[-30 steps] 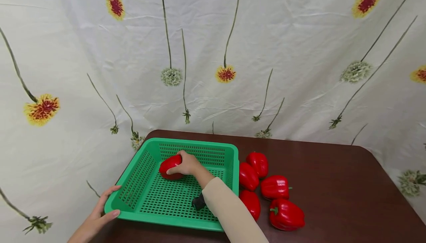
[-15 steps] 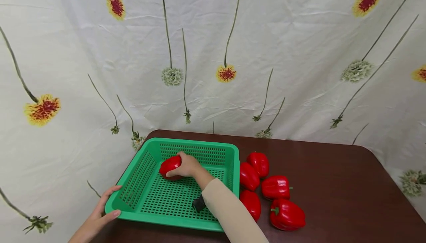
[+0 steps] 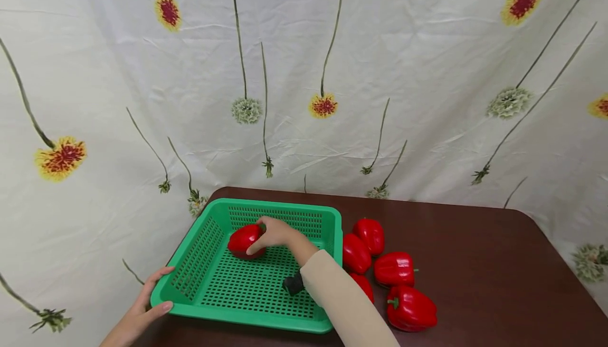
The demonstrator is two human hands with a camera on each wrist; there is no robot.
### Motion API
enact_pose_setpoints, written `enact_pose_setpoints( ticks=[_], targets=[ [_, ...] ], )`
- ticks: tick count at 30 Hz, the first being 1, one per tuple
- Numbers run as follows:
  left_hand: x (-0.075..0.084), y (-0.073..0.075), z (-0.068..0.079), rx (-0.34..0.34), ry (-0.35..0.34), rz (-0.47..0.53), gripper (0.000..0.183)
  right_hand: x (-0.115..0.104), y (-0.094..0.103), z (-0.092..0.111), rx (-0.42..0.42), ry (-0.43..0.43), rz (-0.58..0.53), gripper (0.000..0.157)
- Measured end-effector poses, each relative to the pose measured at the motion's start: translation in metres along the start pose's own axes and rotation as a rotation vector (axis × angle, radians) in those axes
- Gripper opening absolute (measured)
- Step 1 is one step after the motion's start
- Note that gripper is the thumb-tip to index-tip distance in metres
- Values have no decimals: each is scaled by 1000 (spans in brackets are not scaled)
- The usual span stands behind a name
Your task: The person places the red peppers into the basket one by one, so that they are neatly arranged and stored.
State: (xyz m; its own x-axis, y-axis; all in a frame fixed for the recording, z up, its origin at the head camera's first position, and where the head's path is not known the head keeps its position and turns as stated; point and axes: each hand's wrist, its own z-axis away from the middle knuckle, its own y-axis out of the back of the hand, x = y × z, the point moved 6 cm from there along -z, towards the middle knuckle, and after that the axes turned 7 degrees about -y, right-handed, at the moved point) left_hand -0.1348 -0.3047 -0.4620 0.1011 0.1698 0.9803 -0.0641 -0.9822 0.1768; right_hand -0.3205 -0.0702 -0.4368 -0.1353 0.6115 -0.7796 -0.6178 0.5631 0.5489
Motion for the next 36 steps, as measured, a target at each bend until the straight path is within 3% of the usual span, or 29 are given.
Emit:
enact_pose_setpoints(
  ticks=[7, 12, 17, 20, 25, 31, 36],
  targets=[
    [-2, -3, 2, 3, -12, -8, 58, -6, 30, 19, -57, 9, 93, 75],
    [-4, -7, 2, 13, -56, -18, 58, -8, 46, 36, -95, 93, 118, 68],
    [-7, -8, 3, 34, -24, -32, 58, -10, 65, 55, -105, 183, 115, 60],
    [-7, -8, 5, 27, -32, -58, 57, -6, 78, 66, -103, 193, 104, 57],
    [-4, -9, 7, -12, -102, -59, 58, 11, 101, 78, -92, 174, -3, 51],
    [-1, -10, 4, -28, -81, -20, 58, 46, 126, 102, -1, 141, -96, 48],
    [4, -9, 7, -51, -123, -6, 58, 76, 138, 118, 42, 131, -195, 49]
  ],
)
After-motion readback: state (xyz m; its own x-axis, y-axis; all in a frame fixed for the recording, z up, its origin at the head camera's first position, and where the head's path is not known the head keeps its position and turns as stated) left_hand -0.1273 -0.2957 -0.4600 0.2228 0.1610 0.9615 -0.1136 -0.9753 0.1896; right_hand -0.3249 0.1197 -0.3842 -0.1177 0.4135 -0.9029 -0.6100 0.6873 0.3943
